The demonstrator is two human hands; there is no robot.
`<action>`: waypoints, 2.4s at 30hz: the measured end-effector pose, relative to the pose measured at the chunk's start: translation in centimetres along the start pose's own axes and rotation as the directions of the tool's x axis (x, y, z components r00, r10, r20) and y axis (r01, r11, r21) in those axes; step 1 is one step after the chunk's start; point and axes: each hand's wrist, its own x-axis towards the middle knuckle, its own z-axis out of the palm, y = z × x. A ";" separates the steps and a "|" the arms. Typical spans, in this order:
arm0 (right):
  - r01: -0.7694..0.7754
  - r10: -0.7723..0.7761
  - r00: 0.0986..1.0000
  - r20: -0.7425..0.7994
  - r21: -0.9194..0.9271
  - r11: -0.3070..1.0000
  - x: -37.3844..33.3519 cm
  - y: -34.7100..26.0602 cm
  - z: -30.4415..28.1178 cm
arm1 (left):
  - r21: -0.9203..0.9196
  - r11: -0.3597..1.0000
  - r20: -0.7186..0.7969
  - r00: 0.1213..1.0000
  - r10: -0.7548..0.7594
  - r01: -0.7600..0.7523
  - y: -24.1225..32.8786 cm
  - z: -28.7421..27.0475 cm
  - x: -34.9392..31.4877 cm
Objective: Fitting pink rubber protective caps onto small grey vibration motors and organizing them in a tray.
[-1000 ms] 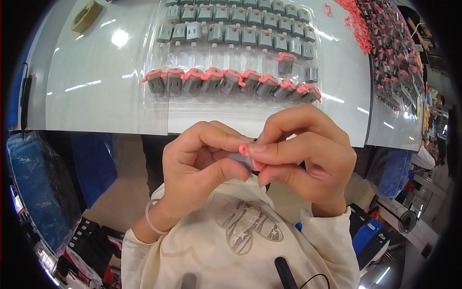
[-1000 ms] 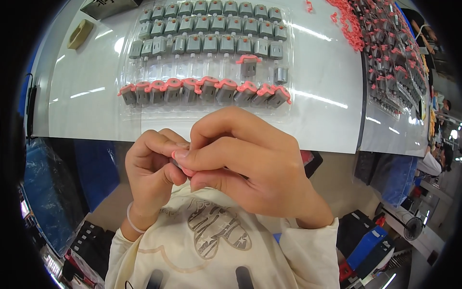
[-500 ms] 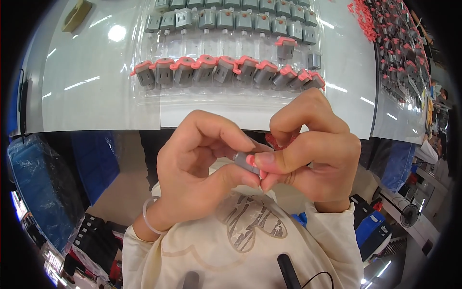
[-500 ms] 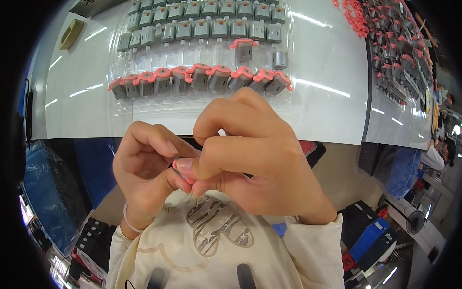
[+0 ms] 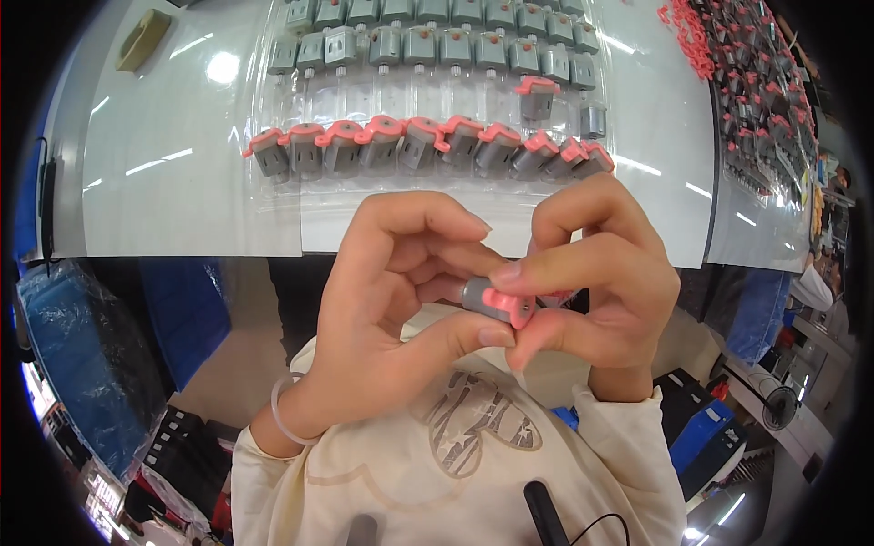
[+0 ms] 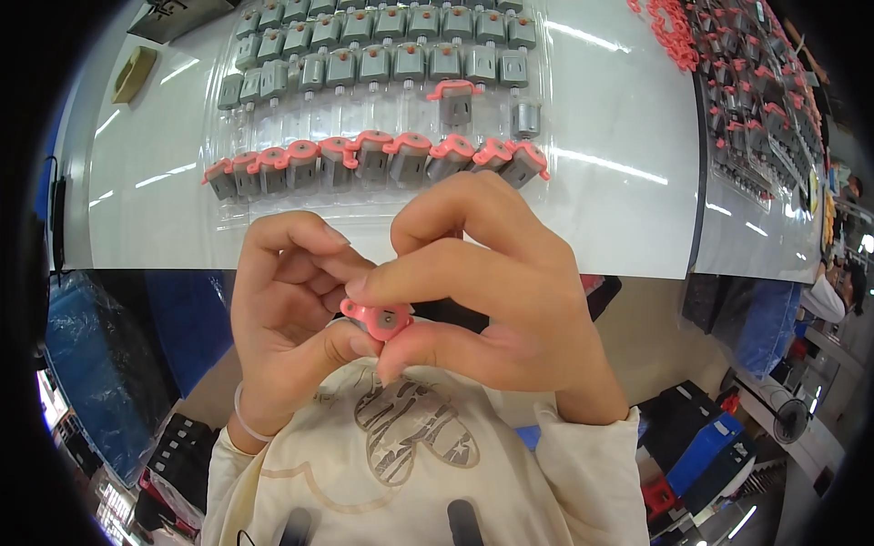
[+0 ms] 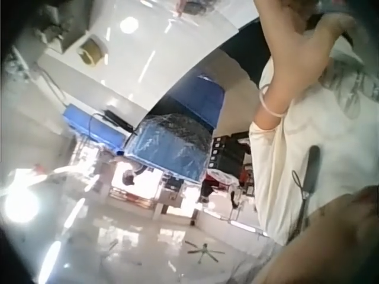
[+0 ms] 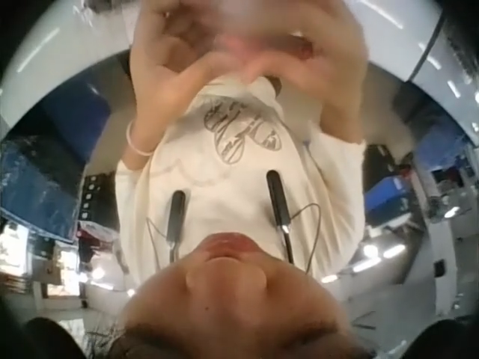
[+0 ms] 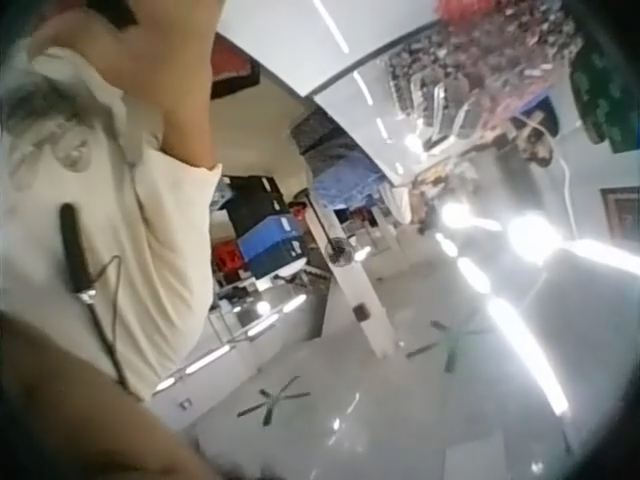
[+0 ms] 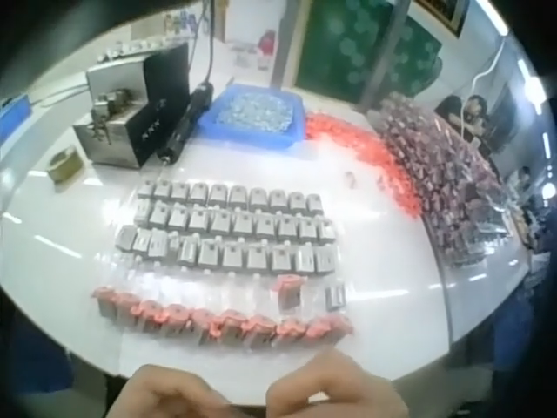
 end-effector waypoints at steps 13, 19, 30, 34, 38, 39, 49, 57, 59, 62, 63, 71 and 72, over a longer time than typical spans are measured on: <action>-0.209 0.176 0.971 -0.163 -0.217 0.953 3.7 3.0 -5.4 | 0.174 0.979 0.075 0.993 0.095 -0.107 0.7 -2.5 0.0; -0.130 0.141 0.990 -0.016 -0.509 0.851 3.9 4.4 -5.4 | 0.193 0.973 0.046 0.991 0.123 -0.129 0.9 -3.0 -0.3; -0.318 0.322 0.942 -0.094 -0.558 0.767 2.8 3.3 -7.0 | 0.208 0.975 0.070 0.995 0.066 -0.079 0.8 -3.0 0.0; -0.347 0.331 0.935 -0.126 -0.515 0.784 3.2 3.5 -6.3 | 0.227 0.972 0.072 0.996 0.049 -0.064 0.8 -2.8 -0.1; -0.341 0.320 0.939 -0.125 -0.464 0.818 3.5 3.4 -6.3 | 0.204 0.977 0.081 0.996 0.042 -0.058 0.7 -2.7 -0.1; -0.336 0.313 0.941 -0.128 -0.469 0.817 3.5 3.4 -6.3 | 0.211 0.976 0.089 0.995 0.042 -0.060 0.6 -2.8 -0.1; -0.346 0.310 0.937 -0.159 -0.310 0.886 3.5 4.4 -7.1 | 0.265 0.964 0.181 0.983 -0.011 -0.038 0.7 -2.0 0.5; -0.391 0.369 0.914 -0.169 -0.114 0.913 3.4 4.4 -8.1 | 0.327 0.942 0.246 0.969 -0.006 -0.077 0.4 -1.5 1.5; -0.296 0.315 0.905 -0.287 0.109 0.949 3.5 3.3 -8.2 | 0.311 0.949 0.223 0.975 -0.013 -0.059 0.7 -1.0 1.7; -0.137 0.153 0.987 -0.050 0.235 0.962 3.5 1.3 -6.7 | 0.283 0.954 0.211 0.977 0.034 -0.094 0.6 0.3 2.2; -0.159 0.154 0.987 0.040 0.185 0.970 3.8 0.3 -5.4 | 0.271 0.951 0.216 0.973 0.088 -0.146 0.6 0.4 2.2; -0.243 0.246 0.969 -0.014 -0.219 0.945 8.1 1.5 -7.7 | 0.144 0.989 0.119 0.993 0.016 -0.033 0.4 -1.6 0.6; -0.290 0.249 0.954 -0.167 -0.296 0.910 9.1 4.8 -9.8 | 0.163 0.985 0.122 0.992 0.038 -0.058 0.4 -1.9 0.3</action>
